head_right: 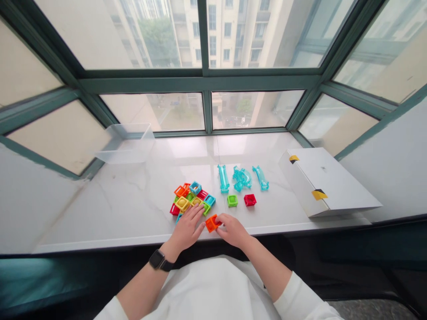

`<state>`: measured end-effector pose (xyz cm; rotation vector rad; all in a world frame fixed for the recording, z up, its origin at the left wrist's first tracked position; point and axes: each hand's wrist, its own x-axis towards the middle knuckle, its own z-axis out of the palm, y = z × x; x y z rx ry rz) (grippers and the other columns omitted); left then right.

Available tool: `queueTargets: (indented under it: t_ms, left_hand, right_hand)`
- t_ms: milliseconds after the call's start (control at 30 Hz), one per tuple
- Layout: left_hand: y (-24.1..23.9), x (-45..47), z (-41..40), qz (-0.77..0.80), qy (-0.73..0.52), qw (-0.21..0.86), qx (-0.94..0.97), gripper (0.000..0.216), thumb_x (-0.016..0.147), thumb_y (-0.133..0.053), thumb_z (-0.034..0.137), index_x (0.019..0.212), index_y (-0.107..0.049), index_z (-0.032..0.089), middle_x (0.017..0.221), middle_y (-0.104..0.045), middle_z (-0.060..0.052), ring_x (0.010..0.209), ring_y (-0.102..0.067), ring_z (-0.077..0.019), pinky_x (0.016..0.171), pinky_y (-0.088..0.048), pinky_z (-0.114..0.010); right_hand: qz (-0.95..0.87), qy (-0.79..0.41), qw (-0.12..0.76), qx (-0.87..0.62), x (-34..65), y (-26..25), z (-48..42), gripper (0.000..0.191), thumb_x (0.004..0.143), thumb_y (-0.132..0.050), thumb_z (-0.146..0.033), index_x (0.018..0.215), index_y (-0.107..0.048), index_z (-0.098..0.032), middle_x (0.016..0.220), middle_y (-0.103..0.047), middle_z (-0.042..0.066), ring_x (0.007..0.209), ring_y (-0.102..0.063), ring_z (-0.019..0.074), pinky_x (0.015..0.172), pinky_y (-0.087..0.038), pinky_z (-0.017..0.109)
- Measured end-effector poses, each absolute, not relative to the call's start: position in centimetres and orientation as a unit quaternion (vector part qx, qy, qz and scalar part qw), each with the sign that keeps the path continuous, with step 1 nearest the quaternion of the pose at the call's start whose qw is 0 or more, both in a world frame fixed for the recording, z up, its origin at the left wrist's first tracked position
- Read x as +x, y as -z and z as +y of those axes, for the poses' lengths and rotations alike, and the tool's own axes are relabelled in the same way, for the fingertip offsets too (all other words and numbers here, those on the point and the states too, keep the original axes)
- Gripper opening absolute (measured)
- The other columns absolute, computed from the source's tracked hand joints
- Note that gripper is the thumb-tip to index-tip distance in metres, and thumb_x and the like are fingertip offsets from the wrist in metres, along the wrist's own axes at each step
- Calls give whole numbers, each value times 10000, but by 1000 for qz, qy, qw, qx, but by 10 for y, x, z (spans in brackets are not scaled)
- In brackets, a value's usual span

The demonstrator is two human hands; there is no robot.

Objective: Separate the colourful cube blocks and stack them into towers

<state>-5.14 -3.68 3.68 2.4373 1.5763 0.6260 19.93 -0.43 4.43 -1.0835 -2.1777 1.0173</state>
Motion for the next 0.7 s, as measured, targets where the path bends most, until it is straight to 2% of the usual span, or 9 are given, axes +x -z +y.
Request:
queueTargets:
  t_ms: [67,233,367,500,700]
  left_hand:
    - [-36,-53,-36,528,-215,86,817,539,1075,-483,396,1578,-503,203,1625,-530,-106,1563,-418,-301,1312,-325,-541]
    - [-31,-57,-34,519,-218,80,822,536,1070,-506,394,1570,-509,203,1620,-536,-106,1553,-435,-307,1300,-351,-544]
    - [-29,-58,-33,515,-223,69,825,541,1065,-518,387,1578,-503,215,1613,-543,-110,1546,-446,-310,1299,-356,-544]
    - [-25,-59,-32,510,-229,64,826,559,1056,-533,381,1593,-478,234,1617,-540,-100,1542,-451,-306,1298,-363,-544]
    - [-24,-61,-31,502,-243,63,828,589,1029,-556,318,1606,-456,259,1600,-555,-103,1546,-442,-324,1281,-388,-566]
  right_hand:
    - [-762,-399,291,-420,213,-48,-3,81,879,-685,-247,955,-668,-225,942,-721,24,828,-663,195,776,-547,336]
    - [-619,-503,403,-449,243,-57,6,350,866,-781,-475,1073,-668,-217,1001,-742,53,894,-697,219,837,-587,373]
    - [-511,-532,480,-474,258,-56,14,440,866,-768,-587,1092,-685,-220,1010,-743,70,889,-697,229,829,-603,388]
    - [-457,-557,501,-479,263,-48,18,462,866,-768,-596,1130,-726,-220,1022,-749,70,913,-709,240,873,-604,415]
    - [-484,-559,479,-472,256,-52,11,474,884,-760,-609,1163,-743,-227,1028,-755,70,923,-700,237,927,-590,434]
